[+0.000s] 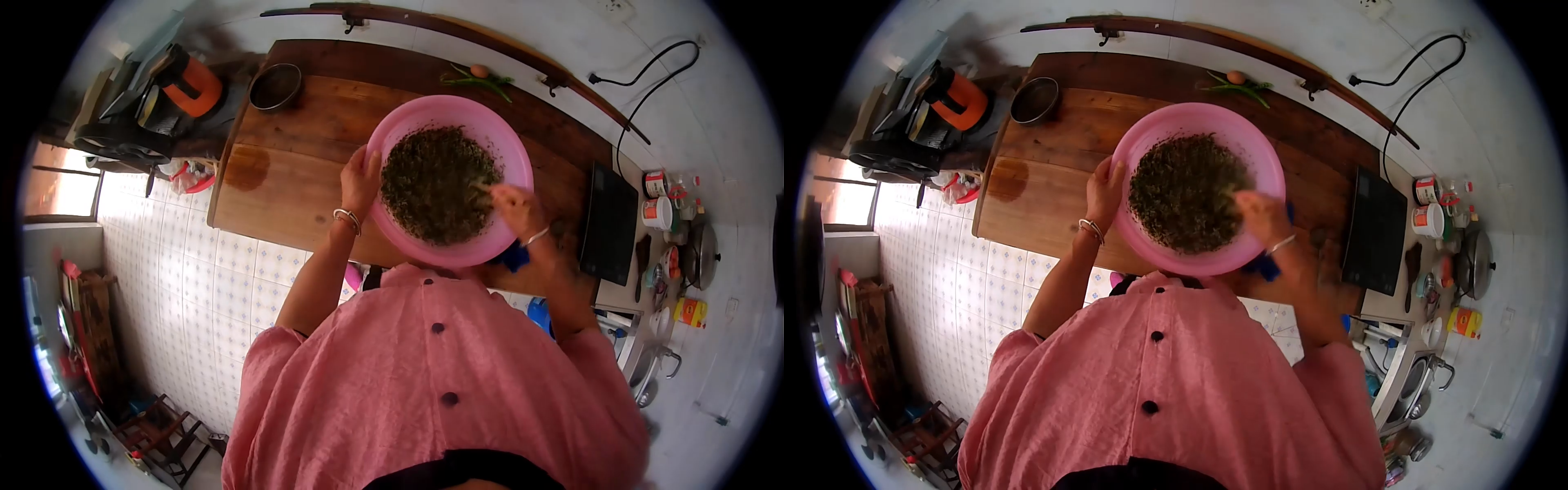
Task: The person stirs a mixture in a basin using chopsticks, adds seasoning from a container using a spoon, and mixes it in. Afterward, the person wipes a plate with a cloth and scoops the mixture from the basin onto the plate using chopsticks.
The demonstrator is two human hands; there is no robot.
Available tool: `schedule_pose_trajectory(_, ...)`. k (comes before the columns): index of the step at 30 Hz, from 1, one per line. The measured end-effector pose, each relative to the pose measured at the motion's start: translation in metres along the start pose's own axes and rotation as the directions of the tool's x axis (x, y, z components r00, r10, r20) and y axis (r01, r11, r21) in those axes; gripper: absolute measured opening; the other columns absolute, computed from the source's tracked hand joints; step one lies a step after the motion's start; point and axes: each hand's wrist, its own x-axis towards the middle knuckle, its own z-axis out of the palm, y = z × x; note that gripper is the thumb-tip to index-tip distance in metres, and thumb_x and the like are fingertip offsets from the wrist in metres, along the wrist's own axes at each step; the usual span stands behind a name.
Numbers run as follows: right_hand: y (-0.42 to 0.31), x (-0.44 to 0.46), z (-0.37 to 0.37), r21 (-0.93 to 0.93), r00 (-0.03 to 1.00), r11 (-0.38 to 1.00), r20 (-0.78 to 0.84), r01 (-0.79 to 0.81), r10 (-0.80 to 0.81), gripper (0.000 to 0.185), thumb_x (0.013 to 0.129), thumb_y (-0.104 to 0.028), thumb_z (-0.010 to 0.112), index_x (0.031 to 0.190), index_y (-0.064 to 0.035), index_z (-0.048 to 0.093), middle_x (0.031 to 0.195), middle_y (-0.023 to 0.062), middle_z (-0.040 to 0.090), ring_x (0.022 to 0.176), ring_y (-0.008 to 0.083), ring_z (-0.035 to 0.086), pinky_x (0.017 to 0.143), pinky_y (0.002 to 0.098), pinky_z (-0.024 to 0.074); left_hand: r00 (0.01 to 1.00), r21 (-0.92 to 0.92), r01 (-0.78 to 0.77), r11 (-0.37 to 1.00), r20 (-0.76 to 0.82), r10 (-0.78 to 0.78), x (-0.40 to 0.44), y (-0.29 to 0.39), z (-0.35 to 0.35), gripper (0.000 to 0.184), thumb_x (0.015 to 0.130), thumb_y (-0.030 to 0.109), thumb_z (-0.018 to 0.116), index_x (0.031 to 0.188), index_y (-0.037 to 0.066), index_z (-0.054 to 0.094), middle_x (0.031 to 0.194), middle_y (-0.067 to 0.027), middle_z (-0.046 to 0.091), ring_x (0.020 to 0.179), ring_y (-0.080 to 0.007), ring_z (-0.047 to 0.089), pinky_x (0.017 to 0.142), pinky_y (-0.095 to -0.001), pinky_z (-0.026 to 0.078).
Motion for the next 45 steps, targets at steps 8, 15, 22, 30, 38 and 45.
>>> schedule_pose_trajectory(8,0.014,-0.017,-0.014,0.057,0.958,0.97,-0.152,-0.238,0.244,0.021,0.088,-0.02,0.056,0.095,-0.002,0.064,0.078,0.0191,0.064,0.069,0.0274,0.064,0.062,0.034,0.0491,0.997,-0.182,0.064,0.981,-0.029,-0.071,-0.002,-0.001,0.007,0.033,0.09,0.027,0.056,0.109,0.0,0.06,0.083,-0.0122,0.066,0.071,-0.0173,0.062,0.064,-0.0296,0.048)
schedule_pose_trajectory(15,-0.097,-0.04,0.039,0.438,0.995,0.893,0.025,-0.1,0.099,0.012,0.087,-0.011,0.059,0.093,-0.0016,0.064,0.073,0.0136,0.064,0.061,0.0211,0.062,0.055,0.0286,0.0467,0.991,-0.114,0.127,0.985,-0.03,-0.131,-0.002,0.0,0.007,0.031,0.091,0.023,0.056,0.109,-0.001,0.061,0.084,-0.0068,0.065,0.076,-0.0105,0.057,0.068,-0.0257,0.046)
schedule_pose_trajectory(22,-0.027,-0.006,0.036,0.359,0.97,0.907,-0.013,-0.222,0.243,0.015,0.09,-0.014,0.056,0.091,-0.0026,0.065,0.064,0.0042,0.06,0.054,0.0093,0.054,0.05,0.0268,0.045,0.998,-0.014,-0.012,1.0,-0.056,0.011,0.002,-0.002,0.005,0.035,0.09,0.027,0.056,0.109,-0.001,0.06,0.083,-0.0156,0.066,0.074,-0.0205,0.063,0.066,-0.0314,0.049)
schedule_pose_trajectory(30,0.027,0.054,0.037,0.316,0.925,0.942,-0.311,-0.116,0.219,0.021,0.092,-0.019,0.052,0.084,-0.0036,0.064,0.063,0.0078,0.061,0.054,0.0145,0.058,0.051,0.0295,0.0471,0.999,-0.077,0.031,0.997,-0.032,-0.033,-0.001,0.007,0.004,0.035,0.09,0.028,0.056,0.109,-0.001,0.06,0.085,-0.0149,0.066,0.077,-0.0201,0.063,0.069,-0.0315,0.048)
schedule_pose_trajectory(38,-0.091,-0.011,0.055,0.402,0.988,0.907,0.028,0.127,-0.151,0.015,0.087,-0.015,0.058,0.093,-0.0044,0.066,0.073,0.0119,0.065,0.061,0.0218,0.063,0.055,0.0297,0.0483,0.999,-0.036,0.047,0.998,-0.018,-0.048,0.001,0.001,0.002,0.036,0.09,0.028,0.055,0.11,-0.001,0.059,0.085,-0.0147,0.066,0.077,-0.0198,0.063,0.07,-0.0313,0.048)
schedule_pose_trajectory(45,-0.001,0.039,0.003,0.308,0.968,0.919,0.029,-0.247,0.25,0.023,0.093,-0.023,0.054,0.096,-0.0034,0.066,0.062,0.0021,0.056,0.053,0.0081,0.051,0.049,0.0263,0.043,0.993,-0.142,0.117,0.983,-0.001,-0.118,-0.002,0.008,0.002,0.032,0.089,0.024,0.057,0.109,-0.001,0.06,0.084,-0.0137,0.066,0.076,-0.0185,0.062,0.069,-0.0306,0.048)
